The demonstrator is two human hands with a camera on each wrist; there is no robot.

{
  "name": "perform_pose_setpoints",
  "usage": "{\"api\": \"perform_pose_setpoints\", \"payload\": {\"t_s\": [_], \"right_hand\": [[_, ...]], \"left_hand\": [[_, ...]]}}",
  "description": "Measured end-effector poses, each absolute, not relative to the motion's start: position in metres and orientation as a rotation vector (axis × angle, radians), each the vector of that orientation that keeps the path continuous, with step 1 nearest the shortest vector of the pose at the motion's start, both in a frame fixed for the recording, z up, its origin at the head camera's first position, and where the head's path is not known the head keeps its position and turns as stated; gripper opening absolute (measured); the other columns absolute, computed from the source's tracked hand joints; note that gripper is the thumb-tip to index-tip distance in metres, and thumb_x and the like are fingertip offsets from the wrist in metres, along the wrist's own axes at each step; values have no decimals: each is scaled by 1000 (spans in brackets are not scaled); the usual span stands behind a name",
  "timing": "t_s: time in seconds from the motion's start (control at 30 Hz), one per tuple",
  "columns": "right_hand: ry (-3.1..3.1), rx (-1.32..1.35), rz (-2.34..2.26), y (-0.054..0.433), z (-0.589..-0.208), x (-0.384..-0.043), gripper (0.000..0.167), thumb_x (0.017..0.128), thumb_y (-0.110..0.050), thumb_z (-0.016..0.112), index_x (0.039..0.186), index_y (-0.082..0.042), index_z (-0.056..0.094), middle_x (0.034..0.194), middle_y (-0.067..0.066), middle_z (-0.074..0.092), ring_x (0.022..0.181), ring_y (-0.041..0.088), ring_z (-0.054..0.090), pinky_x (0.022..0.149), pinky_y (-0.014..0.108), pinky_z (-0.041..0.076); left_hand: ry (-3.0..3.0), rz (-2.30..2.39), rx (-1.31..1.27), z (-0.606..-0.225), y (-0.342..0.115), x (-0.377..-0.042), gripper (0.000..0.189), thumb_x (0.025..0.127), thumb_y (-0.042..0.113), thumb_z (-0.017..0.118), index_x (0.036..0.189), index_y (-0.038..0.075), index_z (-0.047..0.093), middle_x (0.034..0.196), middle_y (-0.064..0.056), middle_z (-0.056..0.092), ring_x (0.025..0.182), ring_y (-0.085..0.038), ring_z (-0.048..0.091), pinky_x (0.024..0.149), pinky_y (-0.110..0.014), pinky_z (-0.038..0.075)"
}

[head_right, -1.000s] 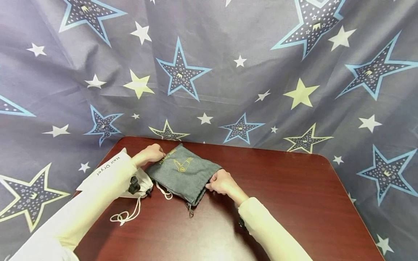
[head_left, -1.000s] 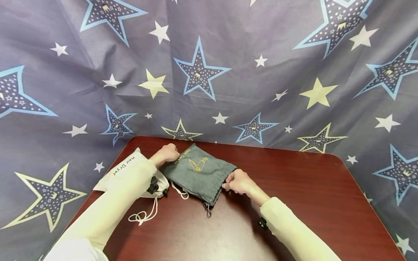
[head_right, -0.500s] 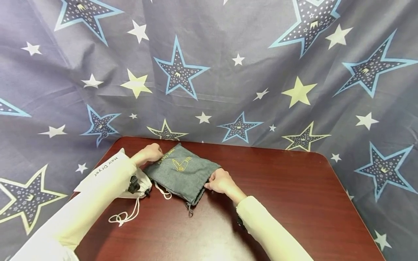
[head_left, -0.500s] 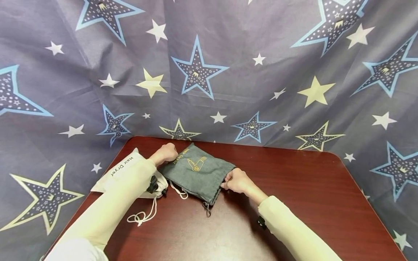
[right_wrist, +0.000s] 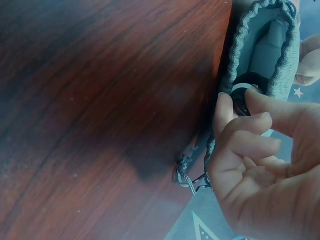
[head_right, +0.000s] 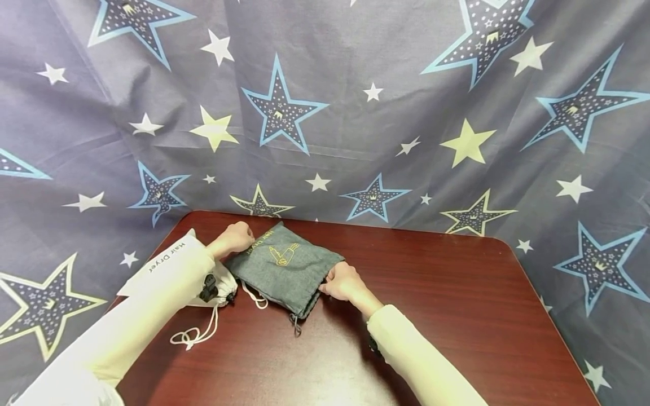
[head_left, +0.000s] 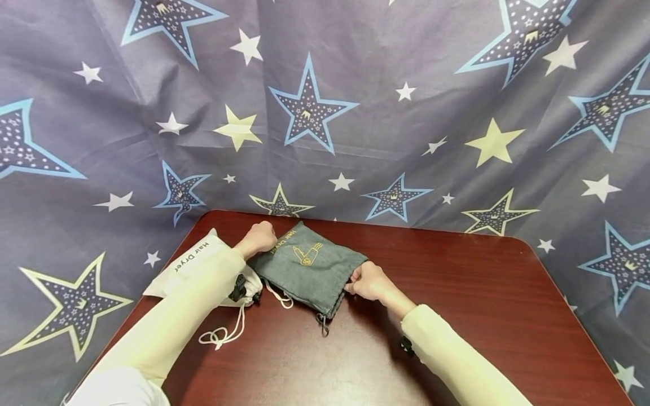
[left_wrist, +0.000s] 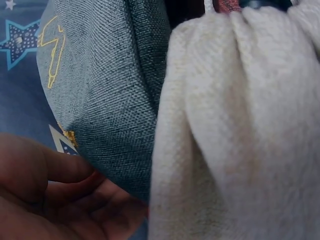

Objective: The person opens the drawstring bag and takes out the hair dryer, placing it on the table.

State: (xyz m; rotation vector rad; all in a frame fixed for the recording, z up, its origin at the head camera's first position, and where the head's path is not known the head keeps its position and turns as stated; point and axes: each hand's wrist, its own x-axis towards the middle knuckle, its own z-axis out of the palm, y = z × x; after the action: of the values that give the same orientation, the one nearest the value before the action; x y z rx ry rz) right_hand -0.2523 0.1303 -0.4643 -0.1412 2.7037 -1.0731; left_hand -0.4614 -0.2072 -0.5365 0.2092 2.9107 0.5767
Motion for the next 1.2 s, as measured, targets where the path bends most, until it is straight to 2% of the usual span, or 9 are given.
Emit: {"api": "perform_pose_setpoints", "payload": {"t_s": [0.17,0.23,0.33,0.63,0.73,0.83,1.0,1.07,1.2], "right_hand": [[2710,-145,-1078,131,-463,-252,25,87,-12,84,73,-9,65,66,-3,59,64,15,54,60,29,45],[2709,-144,-1082,132,-463,-252,24,87,-12,84,73,-9,65,66,-3,59,64,15,53,60,29,45],[2709,-144,-1086,133,-463,-252,24,87,-12,85,73,-9,66,66,-3,61,65,15,53,61,29,44],[2717,-155,-1066,140,-464,-250,24,88,-13,85,72,-8,67,66,-1,66,63,14,53,61,28,44],[2727,-147,-1054,143,-465,-249,24,87,-12,85,73,-8,67,68,-1,65,66,14,54,62,29,45],[2705,-119,-1066,146,-465,-247,20,86,-13,86,78,-9,68,73,0,66,66,14,57,62,29,47],[2619,-84,-1130,147,-465,-244,21,90,-15,84,85,-6,65,68,5,64,54,14,52,50,27,42],[2619,-93,-1133,145,-466,-245,25,90,-16,84,82,-7,63,64,3,60,52,13,49,48,26,39],[2656,-128,-1121,142,-468,-246,35,90,-16,84,70,-10,55,58,-3,51,51,11,47,49,25,38]], "left_hand": [[2947,532,215,-461,-179,-389,25,93,6,49,69,8,54,91,-21,69,90,-38,65,82,-48,55],[2948,562,231,-443,-173,-371,26,93,4,48,68,8,50,88,-21,66,88,-37,64,82,-47,55],[2957,584,254,-456,-180,-380,24,93,5,49,69,10,51,86,-19,66,86,-34,64,80,-46,55],[2956,535,124,-547,-214,-473,13,85,16,60,76,10,67,88,-13,68,77,-32,63,64,-43,54],[2912,584,121,-554,-222,-483,14,88,16,60,77,10,68,86,-15,67,68,-32,64,56,-42,54],[2884,642,98,-550,-222,-478,16,89,15,57,76,10,65,83,-16,66,60,-32,66,51,-42,56],[2853,616,134,-511,-201,-436,22,95,16,52,74,10,57,82,-16,59,71,-34,62,60,-43,55],[2821,605,152,-488,-192,-414,24,98,16,53,75,9,54,82,-15,57,75,-33,58,64,-44,52],[2812,607,187,-467,-186,-395,28,99,14,56,72,10,53,75,-8,52,72,-28,52,67,-41,48]]}}
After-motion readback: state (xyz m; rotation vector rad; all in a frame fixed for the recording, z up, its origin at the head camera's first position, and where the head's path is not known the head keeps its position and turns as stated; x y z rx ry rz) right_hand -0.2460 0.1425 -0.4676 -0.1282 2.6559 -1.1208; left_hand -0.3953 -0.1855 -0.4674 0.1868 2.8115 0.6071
